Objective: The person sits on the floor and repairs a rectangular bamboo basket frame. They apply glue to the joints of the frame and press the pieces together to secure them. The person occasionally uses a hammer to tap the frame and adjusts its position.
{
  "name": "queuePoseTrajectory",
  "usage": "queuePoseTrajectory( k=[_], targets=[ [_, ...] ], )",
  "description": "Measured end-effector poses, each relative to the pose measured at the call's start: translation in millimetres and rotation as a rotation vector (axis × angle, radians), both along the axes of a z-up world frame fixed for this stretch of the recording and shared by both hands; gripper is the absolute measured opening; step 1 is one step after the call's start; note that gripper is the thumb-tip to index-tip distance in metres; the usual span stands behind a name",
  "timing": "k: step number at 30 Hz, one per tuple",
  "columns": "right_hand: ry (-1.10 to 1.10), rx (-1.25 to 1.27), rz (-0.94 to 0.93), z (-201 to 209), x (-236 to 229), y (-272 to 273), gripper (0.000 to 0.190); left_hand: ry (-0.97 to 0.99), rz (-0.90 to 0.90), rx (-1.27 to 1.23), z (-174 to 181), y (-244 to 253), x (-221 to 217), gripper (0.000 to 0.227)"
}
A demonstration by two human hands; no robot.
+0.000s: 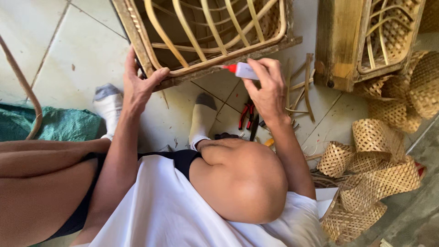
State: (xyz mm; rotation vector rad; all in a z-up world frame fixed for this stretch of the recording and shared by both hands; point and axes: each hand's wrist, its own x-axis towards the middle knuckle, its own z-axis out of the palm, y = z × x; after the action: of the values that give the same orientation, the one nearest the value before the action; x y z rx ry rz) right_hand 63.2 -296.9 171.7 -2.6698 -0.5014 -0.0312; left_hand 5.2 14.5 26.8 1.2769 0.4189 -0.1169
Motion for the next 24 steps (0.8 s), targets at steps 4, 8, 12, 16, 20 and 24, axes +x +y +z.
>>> queuePoseTrajectory(
  k=[4, 8, 12, 16, 20, 24],
  targets=[
    [-0.100, -0.083, 0.094, -5, 3, 0, 0.046, -0.011, -0.071, 0.038, 9, 4, 2, 0.103],
    [-0.142, -0.096, 0.159, -9, 8, 5, 0.048, -0.009, -0.109, 0.129, 3, 6, 1, 0.101],
    [-0.160, -0.099, 0.221, -11, 13, 10, 0.050, -0.044, -0.132, 0.255, -7, 6, 0, 0.108],
    [-0.187, -0.122, 0.265, -14, 18, 16, 0.050, -0.022, -0.119, 0.252, -7, 6, 0, 0.113],
    [-0.208, -0.158, 0.326, -13, 22, 20, 0.050, 0.002, -0.105, 0.121, 7, 4, 2, 0.104],
    [-0.216, -0.205, 0.363, -15, 22, 18, 0.046, 0.016, -0.097, 0.060, 20, 2, 6, 0.098]
  ],
)
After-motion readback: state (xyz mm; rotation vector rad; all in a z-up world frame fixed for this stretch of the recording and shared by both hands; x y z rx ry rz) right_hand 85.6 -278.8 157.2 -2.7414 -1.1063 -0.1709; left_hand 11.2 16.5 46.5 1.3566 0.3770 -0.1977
